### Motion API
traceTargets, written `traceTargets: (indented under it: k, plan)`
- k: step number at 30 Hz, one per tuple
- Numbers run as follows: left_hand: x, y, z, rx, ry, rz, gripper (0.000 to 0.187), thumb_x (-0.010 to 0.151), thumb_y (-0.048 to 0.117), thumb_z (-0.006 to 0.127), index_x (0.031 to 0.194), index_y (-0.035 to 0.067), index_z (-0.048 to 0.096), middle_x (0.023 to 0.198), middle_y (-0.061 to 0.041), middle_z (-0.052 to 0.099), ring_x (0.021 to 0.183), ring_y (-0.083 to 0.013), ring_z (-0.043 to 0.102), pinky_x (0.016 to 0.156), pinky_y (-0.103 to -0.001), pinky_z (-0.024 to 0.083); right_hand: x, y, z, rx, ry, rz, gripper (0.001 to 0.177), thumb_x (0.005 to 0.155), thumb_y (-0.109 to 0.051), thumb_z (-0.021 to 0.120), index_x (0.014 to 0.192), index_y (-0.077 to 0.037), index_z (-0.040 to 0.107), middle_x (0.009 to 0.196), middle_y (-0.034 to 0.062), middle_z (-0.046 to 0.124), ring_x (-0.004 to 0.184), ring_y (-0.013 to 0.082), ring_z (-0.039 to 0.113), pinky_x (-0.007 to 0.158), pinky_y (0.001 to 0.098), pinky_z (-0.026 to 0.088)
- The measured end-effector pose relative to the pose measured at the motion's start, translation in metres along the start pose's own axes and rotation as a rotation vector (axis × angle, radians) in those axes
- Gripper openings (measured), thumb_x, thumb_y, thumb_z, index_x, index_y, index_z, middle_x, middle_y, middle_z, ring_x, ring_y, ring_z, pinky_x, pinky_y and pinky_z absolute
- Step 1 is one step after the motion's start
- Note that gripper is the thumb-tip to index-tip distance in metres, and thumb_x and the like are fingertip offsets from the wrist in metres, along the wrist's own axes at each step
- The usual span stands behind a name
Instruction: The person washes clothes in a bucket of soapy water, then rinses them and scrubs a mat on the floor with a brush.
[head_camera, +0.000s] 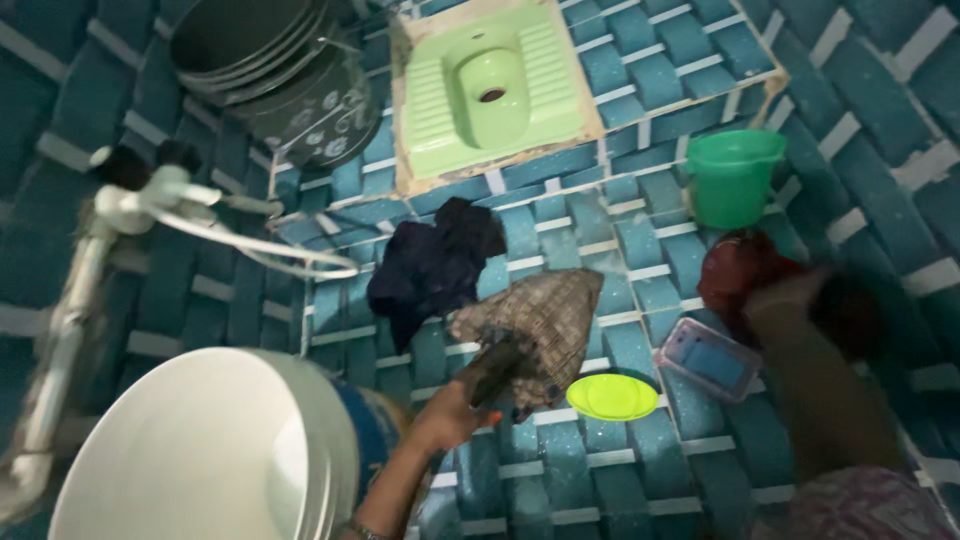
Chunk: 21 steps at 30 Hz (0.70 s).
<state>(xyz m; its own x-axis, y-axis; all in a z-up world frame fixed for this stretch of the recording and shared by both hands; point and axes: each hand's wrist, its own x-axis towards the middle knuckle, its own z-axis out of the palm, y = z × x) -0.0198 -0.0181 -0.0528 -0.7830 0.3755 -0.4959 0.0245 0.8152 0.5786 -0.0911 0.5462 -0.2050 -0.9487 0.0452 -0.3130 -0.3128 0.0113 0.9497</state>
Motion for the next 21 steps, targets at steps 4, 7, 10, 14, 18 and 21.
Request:
traceTargets:
  k: [4,7,10,14,18,21]
  plan:
    - [0.017,-0.051,0.04,-0.119,0.157,0.183,0.077,0.072,0.02,0.094,0.138,0.007,0.056,0.135,-0.018,0.065,0.124,-0.0315,0.062,0.103,-0.037,0.048,0.021,0.036,-0.128,1.214,-0.006,0.0,0.026,0.094,-0.029,0.055,0.108,-0.019,0.075,0.116,0.0063,0.072,0.106,0.0258,0.07,0.084,0.0439,0.055]
    - [0.023,-0.068,0.076,-0.421,0.249,0.247,0.074,0.079,0.019,0.085,0.146,0.008,0.054,0.138,-0.015,0.069,0.124,-0.0246,0.068,0.1,-0.035,0.054,-0.002,0.059,-0.25,1.776,0.982,-0.219,0.045,0.086,-0.01,0.056,0.129,-0.018,0.066,0.128,0.0141,0.069,0.114,0.0326,0.067,0.097,0.0438,0.051]
    - [0.033,-0.065,0.104,-0.414,0.424,0.258,0.058,0.082,0.009,0.083,0.138,0.006,0.069,0.13,-0.014,0.078,0.117,-0.0222,0.075,0.099,-0.037,0.058,-0.031,0.063,-0.338,1.93,0.651,-0.4,0.057,0.086,-0.015,0.061,0.142,-0.006,0.054,0.135,0.0191,0.06,0.121,0.0386,0.057,0.1,0.048,0.047]
    - [0.066,-0.085,0.121,-0.797,0.65,-0.017,0.067,0.065,0.001,0.086,0.124,0.003,0.053,0.113,-0.013,0.073,0.101,-0.0269,0.073,0.092,-0.04,0.058,-0.037,0.056,-0.368,1.717,0.73,-0.114,0.078,0.066,-0.015,0.066,0.143,-0.001,0.058,0.134,0.0219,0.059,0.126,0.0505,0.054,0.1,0.0714,0.04]
    - [0.101,-0.128,0.141,-1.515,0.457,0.338,0.056,0.067,-0.005,0.073,0.118,0.011,0.056,0.106,-0.012,0.07,0.095,-0.0325,0.073,0.081,-0.047,0.063,-0.028,0.041,-0.357,1.538,0.299,-0.409,0.026,0.095,-0.015,0.054,0.114,-0.01,0.07,0.124,0.0121,0.064,0.125,0.0301,0.052,0.109,0.0539,0.036]
    - [0.122,-0.137,0.148,-1.219,0.492,0.086,0.048,0.071,-0.006,0.07,0.114,0.011,0.055,0.103,-0.01,0.067,0.093,-0.0293,0.069,0.08,-0.044,0.061,0.006,0.028,-0.334,1.921,0.25,-0.403,0.022,0.095,-0.016,0.051,0.111,-0.014,0.066,0.109,0.0092,0.062,0.103,0.0268,0.053,0.089,0.0485,0.04]
